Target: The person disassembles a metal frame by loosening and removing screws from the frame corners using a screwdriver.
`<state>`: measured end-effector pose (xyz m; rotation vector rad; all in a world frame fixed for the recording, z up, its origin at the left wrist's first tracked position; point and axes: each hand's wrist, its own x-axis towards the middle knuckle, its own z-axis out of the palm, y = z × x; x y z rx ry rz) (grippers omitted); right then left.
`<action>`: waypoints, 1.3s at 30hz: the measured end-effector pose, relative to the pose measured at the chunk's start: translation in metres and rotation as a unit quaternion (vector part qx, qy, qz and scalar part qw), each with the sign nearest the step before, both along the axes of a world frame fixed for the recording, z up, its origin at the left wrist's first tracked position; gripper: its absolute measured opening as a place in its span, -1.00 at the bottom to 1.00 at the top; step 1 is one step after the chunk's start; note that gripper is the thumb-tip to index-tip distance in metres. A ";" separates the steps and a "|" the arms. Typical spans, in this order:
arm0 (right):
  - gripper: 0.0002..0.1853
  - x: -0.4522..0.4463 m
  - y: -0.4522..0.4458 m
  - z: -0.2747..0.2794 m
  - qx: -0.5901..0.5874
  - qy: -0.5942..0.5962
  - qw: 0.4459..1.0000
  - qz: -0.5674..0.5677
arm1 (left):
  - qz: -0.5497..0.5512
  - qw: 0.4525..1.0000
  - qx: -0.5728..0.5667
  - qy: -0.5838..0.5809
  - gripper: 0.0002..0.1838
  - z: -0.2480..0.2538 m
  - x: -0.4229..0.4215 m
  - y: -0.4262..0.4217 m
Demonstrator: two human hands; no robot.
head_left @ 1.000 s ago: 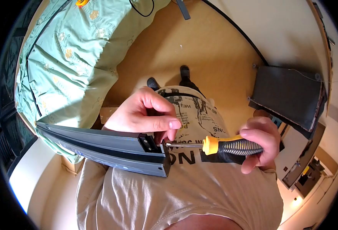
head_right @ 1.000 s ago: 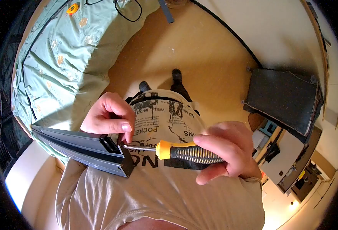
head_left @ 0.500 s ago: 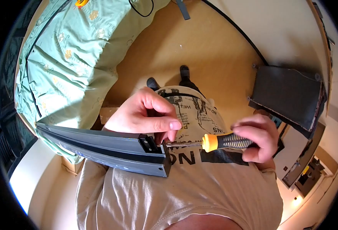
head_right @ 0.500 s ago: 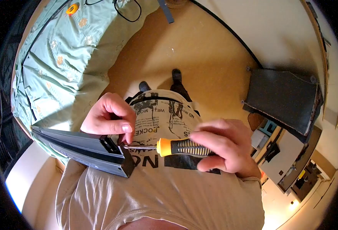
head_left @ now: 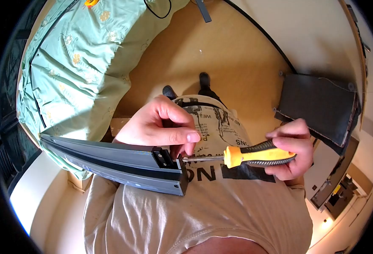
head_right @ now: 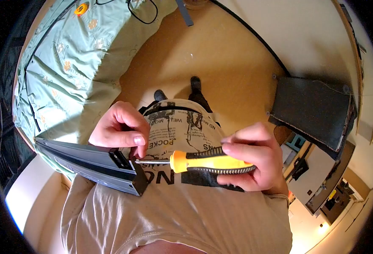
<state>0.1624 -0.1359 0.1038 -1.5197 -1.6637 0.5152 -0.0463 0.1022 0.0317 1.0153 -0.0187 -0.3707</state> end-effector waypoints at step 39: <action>-0.72 0.014 0.041 -0.005 -0.579 0.463 0.654 0.152 | 0.077 0.996 -0.027 0.039 -0.69 0.004 -0.009 -0.011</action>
